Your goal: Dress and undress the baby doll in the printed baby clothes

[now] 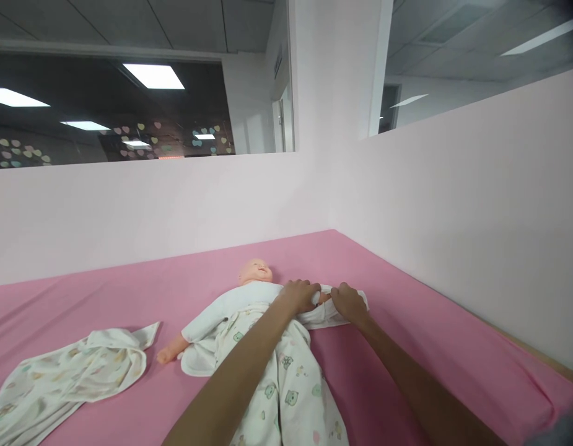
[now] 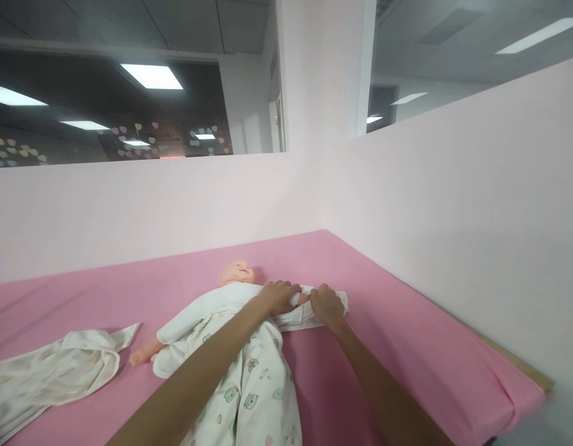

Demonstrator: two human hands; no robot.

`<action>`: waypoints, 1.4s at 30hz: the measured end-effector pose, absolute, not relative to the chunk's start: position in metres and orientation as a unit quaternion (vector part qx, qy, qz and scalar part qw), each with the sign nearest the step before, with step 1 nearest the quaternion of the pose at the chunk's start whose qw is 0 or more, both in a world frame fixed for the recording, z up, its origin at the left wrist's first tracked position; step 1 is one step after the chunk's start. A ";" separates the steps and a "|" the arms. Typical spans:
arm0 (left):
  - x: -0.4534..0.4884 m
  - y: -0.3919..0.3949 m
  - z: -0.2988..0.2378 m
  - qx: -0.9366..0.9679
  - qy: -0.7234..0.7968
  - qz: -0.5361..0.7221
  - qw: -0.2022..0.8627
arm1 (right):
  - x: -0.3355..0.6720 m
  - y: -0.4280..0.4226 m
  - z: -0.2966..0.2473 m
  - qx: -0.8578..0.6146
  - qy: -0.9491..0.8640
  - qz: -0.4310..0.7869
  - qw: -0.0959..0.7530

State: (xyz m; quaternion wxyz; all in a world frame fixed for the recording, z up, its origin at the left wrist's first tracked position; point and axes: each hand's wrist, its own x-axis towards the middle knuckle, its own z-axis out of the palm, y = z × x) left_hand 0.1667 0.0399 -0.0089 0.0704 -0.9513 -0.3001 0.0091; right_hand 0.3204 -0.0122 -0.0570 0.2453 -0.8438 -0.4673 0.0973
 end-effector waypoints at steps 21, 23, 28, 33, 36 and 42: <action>0.161 0.035 -0.003 -0.961 -0.266 -0.069 0.022 | 0.346 0.007 -0.078 -0.812 -0.366 0.137 0.434; 0.161 0.037 -0.002 -0.961 -0.266 -0.071 0.010 | 0.348 0.005 -0.075 -0.819 -0.363 0.136 0.423; 0.156 0.044 0.001 -0.955 -0.278 -0.100 -0.015 | 0.350 -0.003 -0.070 -0.854 -0.351 0.107 0.370; 0.156 0.046 0.001 -0.946 -0.302 -0.118 -0.023 | 0.338 -0.011 -0.068 -0.860 -0.395 0.090 0.310; 0.159 0.045 -0.005 -0.938 -0.327 -0.113 -0.012 | 0.325 -0.017 -0.066 -0.856 -0.436 0.066 0.272; 0.167 0.043 -0.018 -0.923 -0.376 -0.084 0.011 | 0.297 -0.035 -0.057 -0.818 -0.533 -0.044 0.209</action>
